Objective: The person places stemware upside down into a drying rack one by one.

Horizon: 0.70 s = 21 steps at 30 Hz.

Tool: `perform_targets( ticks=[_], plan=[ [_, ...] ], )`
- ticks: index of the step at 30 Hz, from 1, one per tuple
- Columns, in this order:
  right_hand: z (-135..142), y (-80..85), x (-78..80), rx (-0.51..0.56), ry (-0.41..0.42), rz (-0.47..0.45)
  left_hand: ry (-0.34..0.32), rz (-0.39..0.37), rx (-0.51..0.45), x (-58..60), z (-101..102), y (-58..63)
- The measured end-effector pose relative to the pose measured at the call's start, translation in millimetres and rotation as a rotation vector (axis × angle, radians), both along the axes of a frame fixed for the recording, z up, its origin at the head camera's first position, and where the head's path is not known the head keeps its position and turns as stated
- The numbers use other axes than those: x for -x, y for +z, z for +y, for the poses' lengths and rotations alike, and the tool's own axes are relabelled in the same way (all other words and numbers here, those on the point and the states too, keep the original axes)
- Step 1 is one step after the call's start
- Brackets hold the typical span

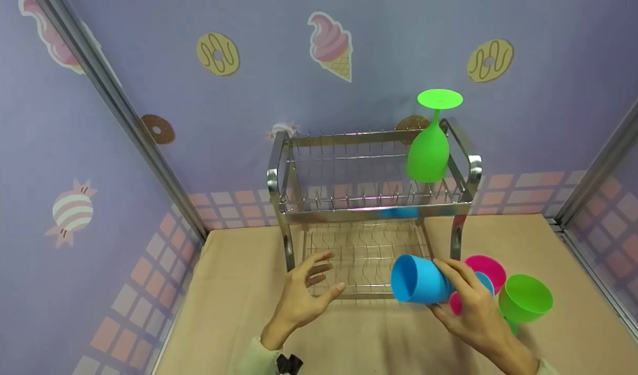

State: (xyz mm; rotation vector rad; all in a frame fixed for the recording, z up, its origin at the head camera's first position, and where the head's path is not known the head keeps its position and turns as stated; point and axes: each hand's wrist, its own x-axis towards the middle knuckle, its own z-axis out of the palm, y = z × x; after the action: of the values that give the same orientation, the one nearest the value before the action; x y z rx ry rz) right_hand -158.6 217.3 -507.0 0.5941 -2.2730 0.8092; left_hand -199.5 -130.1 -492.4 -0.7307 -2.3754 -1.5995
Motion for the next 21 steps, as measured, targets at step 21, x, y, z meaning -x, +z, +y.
perform_targets(
  ticks=[21],
  plan=[
    [-33.4,-9.2,18.1,-0.198,-0.027,-0.017,-0.133,-0.097,-0.055,9.6,40.6,-19.9]
  ],
)
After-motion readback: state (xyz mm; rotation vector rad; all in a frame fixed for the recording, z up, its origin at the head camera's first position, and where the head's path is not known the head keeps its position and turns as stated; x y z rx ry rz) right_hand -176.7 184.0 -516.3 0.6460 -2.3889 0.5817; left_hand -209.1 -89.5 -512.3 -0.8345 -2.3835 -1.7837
